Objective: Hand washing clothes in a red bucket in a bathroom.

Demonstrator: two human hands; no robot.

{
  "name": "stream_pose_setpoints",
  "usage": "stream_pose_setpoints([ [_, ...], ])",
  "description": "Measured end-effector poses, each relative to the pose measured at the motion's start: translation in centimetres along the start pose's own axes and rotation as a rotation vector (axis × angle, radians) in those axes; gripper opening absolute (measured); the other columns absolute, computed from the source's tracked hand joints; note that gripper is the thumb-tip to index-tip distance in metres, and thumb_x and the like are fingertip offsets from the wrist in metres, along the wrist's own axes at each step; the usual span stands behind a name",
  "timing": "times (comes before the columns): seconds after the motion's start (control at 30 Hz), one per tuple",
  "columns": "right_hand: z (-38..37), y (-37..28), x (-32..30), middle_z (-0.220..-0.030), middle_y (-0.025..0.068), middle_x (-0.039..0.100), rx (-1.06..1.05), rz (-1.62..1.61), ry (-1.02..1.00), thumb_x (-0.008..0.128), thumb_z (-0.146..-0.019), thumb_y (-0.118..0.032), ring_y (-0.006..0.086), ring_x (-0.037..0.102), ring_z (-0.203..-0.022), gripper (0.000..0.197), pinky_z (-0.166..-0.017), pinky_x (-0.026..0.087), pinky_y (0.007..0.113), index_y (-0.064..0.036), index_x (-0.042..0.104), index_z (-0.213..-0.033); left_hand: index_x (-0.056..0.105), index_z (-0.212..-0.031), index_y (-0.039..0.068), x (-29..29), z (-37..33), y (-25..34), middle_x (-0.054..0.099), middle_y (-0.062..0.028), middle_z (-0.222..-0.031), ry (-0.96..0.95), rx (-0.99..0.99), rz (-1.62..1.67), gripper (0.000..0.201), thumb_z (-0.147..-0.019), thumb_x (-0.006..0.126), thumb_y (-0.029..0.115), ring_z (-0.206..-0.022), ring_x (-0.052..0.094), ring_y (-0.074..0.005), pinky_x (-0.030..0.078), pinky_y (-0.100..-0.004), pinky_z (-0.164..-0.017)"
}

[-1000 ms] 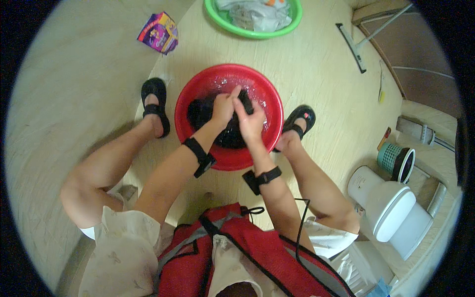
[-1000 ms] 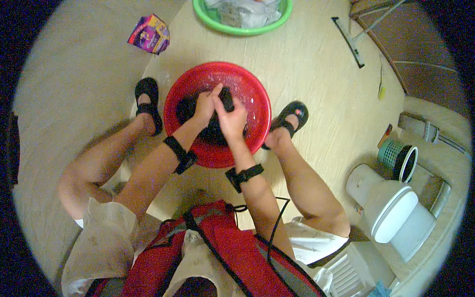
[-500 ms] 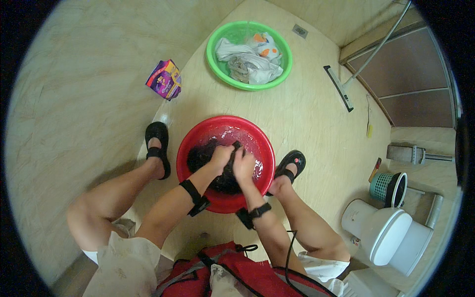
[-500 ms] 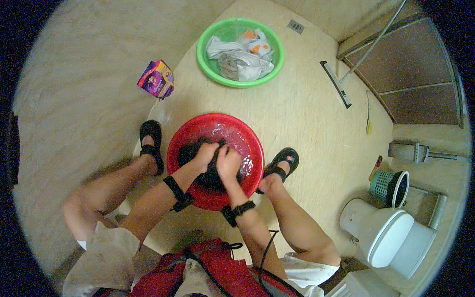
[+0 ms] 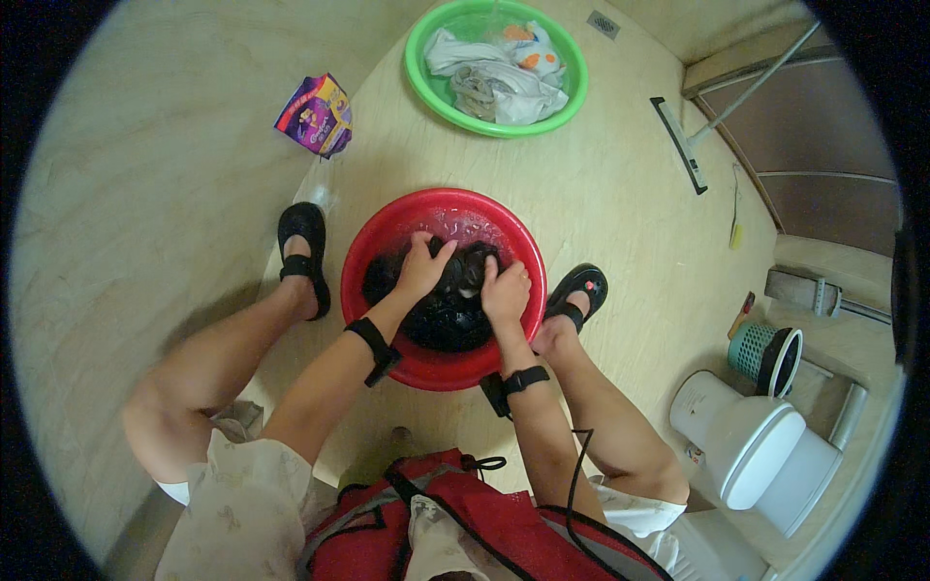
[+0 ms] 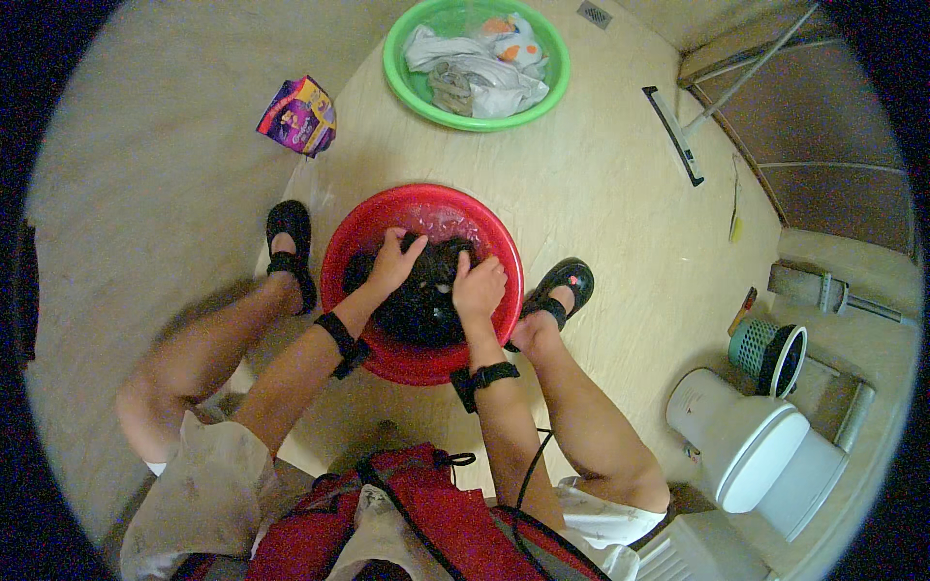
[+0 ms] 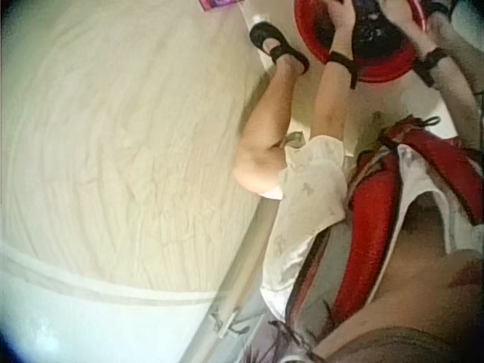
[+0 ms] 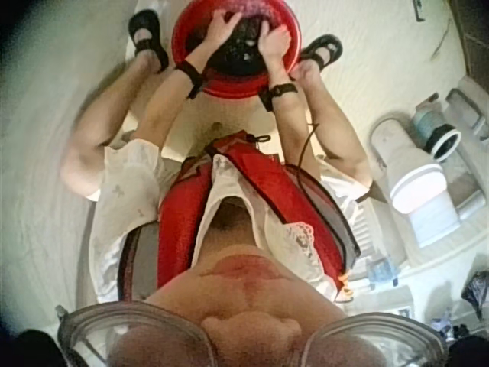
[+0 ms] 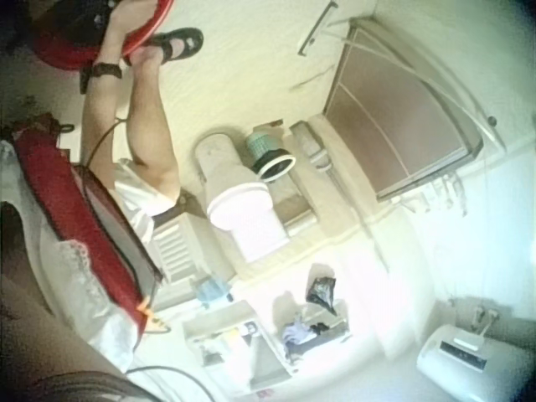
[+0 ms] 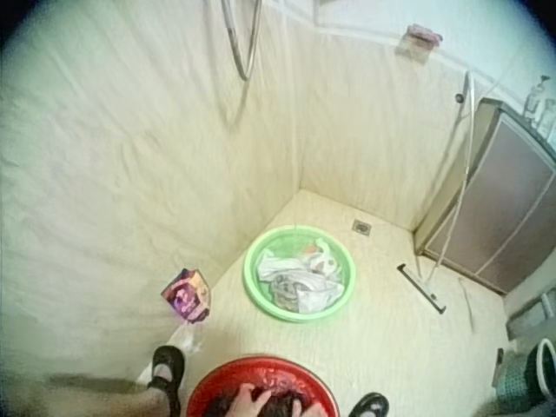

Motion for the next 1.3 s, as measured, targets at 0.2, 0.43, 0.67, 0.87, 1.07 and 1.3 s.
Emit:
stream_pose_setpoints([
  [0.2,2.2,2.2,6.7,-0.149,0.0150,0.007,-0.507,0.536,-0.131,0.059,-0.081,-0.029,0.0378,0.010,-0.136,0.080,-0.108,0.018,0.049,-0.0018,0.015,-0.141,0.024,-0.136,0.000,4.3,4.3,0.3,0.020,-0.0223,-0.143,-0.171,0.593,-0.887,0.078,-0.077,0.066,0.028,-0.134,0.015,-0.0394,0.020,-0.0521,-0.106],
  [0.43,-0.4,3.7,9.7,-0.147,0.0167,0.016,-0.324,0.618,-0.482,0.053,-0.084,-0.037,0.0342,0.015,-0.135,0.073,-0.109,0.016,0.047,-0.0045,0.022,-0.140,0.029,-0.137,0.001,6.1,0.0,-4.6,0.019,-0.0220,-0.144,-0.281,0.494,-1.033,0.077,-0.075,0.066,0.028,-0.133,0.019,-0.0392,0.020,-0.0518,-0.106],
  [0.67,1.0,2.8,10.6,-0.146,0.0135,0.022,-0.608,0.758,-0.216,0.049,-0.083,-0.026,0.0339,0.018,-0.135,0.062,-0.108,0.017,0.051,-0.0058,0.029,-0.138,0.045,-0.125,0.002,5.4,-2.5,-3.6,0.044,-0.0186,-0.131,-0.369,0.186,-0.705,0.056,-0.077,0.063,0.025,-0.118,0.042,-0.0375,0.036,-0.0411,-0.099],
  [0.87,2.0,0.7,5.7,-0.141,0.0164,0.033,-0.329,0.566,-0.354,0.047,-0.084,-0.026,0.0354,0.028,-0.130,0.050,-0.108,0.012,0.052,-0.0035,0.043,-0.128,0.045,-0.126,0.003,1.7,1.9,-0.6,0.044,-0.0172,-0.131,-0.105,0.529,-0.886,0.054,-0.079,0.060,0.024,-0.120,0.042,-0.0363,0.035,-0.0483,-0.099],
  [1.07,6.7,-4.2,-1.7,-0.138,0.0171,0.036,-0.493,0.595,-0.124,0.057,-0.078,-0.029,0.0382,0.029,-0.129,0.052,-0.105,0.016,0.059,-0.0039,0.048,-0.122,0.064,-0.102,0.007,-0.3,8.1,4.9,0.059,-0.0165,-0.111,-0.478,0.380,-0.829,0.033,-0.074,0.061,0.025,-0.105,0.055,-0.0332,0.044,-0.0465,-0.089],
  [1.3,12.3,-10.2,-14.0,-0.142,0.0163,0.029,-0.575,0.551,0.193,0.059,-0.077,-0.025,0.0386,0.022,-0.132,0.046,-0.102,0.014,0.066,-0.0034,0.049,-0.117,0.063,-0.103,0.007,-5.0,16.2,15.7,0.062,-0.0189,-0.101,-0.372,0.750,-0.754,0.034,-0.077,0.059,0.028,-0.097,0.059,-0.0346,0.046,-0.0433,-0.086],
])
Point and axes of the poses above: each hand's wrist, its own z-axis away from the middle knuckle, its own x-axis out of the palm, y = z × x, the point moved 8 cm from there along -z, towards the middle knuckle
